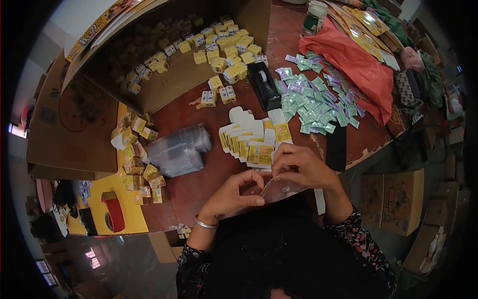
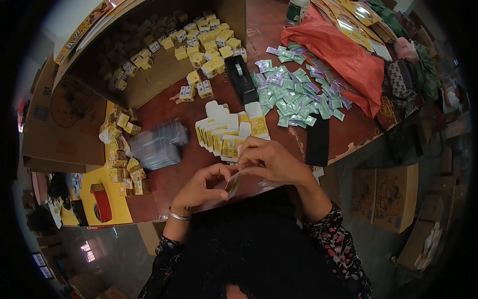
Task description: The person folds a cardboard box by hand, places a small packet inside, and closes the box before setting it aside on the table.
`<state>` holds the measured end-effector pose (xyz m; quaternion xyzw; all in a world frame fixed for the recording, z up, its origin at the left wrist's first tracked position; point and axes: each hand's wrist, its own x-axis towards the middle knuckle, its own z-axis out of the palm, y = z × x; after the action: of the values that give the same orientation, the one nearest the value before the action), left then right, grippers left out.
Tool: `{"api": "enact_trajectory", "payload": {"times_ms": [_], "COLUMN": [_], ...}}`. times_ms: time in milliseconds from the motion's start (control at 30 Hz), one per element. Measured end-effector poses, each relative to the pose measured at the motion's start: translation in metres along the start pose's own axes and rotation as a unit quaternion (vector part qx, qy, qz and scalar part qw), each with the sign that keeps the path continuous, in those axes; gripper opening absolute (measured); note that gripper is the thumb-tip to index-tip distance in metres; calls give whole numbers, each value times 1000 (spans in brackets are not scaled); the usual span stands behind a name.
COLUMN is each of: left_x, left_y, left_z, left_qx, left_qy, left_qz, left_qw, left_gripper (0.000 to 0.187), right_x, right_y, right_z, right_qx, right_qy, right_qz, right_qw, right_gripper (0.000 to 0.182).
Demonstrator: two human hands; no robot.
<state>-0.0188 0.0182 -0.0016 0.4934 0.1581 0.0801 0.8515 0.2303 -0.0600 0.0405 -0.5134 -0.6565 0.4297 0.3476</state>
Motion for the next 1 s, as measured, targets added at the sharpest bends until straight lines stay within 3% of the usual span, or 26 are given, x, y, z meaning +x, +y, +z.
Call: {"api": "enact_trajectory", "payload": {"times_ms": [100, 200, 300, 433, 533, 567, 767, 900, 1000], "left_x": [1, -2, -2, -3, -6, -8, -12, -12, -14], "left_y": [-6, -15, -11, -13, -13, -12, -12, -8, -8], "left_z": [3, 0, 12, 31, 36, 34, 36, 35, 37], "left_qx": [-39, -39, -73, -17, 55, 81, 88, 183, 170], "left_qy": [-18, 31, 110, 168, 149, 138, 107, 107, 111], "left_qz": [54, 108, 152, 229, 240, 247, 252, 296, 286], "left_qw": [998, 993, 980, 959, 958, 956, 958, 931, 936], "left_gripper": [41, 47, 48, 56, 57, 56, 39, 34, 33], "right_x": [-1, -7, -13, -11, -12, -9, -3, 1, 5], "right_y": [2, -6, 10, 15, 16, 13, 9, 7, 5], "right_z": [0, 9, 15, 39, 50, 53, 53, 50, 42], "right_qx": [22, 80, 33, 88, 40, 102, 128, 69, 9], "right_qy": [-6, 148, 187, 129, 105, 112, 113, 115, 108], "right_qz": [-61, -45, -155, -174, -163, -165, -216, -263, -297], "right_qw": [998, 985, 970, 972, 980, 975, 961, 955, 949], "right_gripper": [21, 36, 62, 86, 87, 78, 45, 42, 41]}}
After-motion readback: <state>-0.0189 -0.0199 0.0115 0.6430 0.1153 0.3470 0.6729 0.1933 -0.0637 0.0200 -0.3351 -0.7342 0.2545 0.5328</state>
